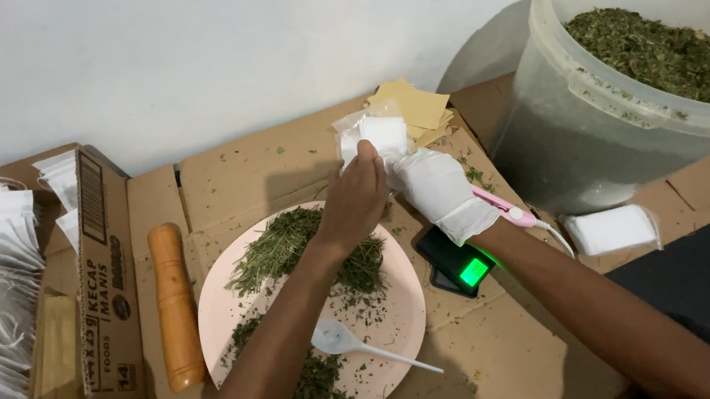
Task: The person fills white tea bags with dried green herbs using a white plastic spoon. They scoop the herbs from a plate and transfer them into the bags, then fold the top of each bag to close it. The person wears white gloves throughout the process.
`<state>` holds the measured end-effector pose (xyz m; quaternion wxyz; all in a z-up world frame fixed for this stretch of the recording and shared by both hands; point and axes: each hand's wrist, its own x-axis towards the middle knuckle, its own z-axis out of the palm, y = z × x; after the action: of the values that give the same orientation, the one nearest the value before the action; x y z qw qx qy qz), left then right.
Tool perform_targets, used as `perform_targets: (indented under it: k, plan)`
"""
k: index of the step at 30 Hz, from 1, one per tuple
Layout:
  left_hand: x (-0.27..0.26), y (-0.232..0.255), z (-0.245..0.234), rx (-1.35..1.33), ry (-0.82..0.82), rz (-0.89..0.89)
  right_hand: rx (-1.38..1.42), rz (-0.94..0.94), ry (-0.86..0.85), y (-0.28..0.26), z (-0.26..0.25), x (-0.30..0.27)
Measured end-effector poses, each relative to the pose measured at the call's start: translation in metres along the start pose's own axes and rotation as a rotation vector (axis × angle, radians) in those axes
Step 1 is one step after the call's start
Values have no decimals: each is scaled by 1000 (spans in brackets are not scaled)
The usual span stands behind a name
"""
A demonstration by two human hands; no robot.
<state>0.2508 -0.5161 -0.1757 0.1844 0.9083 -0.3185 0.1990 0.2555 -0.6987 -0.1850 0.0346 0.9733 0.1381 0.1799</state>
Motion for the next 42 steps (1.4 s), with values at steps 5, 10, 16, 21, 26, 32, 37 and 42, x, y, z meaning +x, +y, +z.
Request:
perform_targets:
  k: [5,10,16,21,26,32,37,42]
  plan:
    - [3,18,-32,-259,-11,-156,-7,-36,-5,8,24,6]
    - [6,11,-24,-385,-81,-202,8,-23,-106,14,17,8]
    - [3,28,-46,-407,-121,-187,189,140,-217,15,-37,11]
    - [1,25,-43,-427,-201,-232,615,424,-260,25,-52,3]
    - [1,16,-30,-373,-197,-197,645,357,-117,34,-82,-9]
    - [5,37,-49,-443,-141,-342,680,249,177,44,-123,-19]
    - [0,71,-117,-898,77,-504,945,392,192,8,-176,-30]
    - [-59,57,-149,-869,108,-520,1075,404,-275,-29,-150,-37]
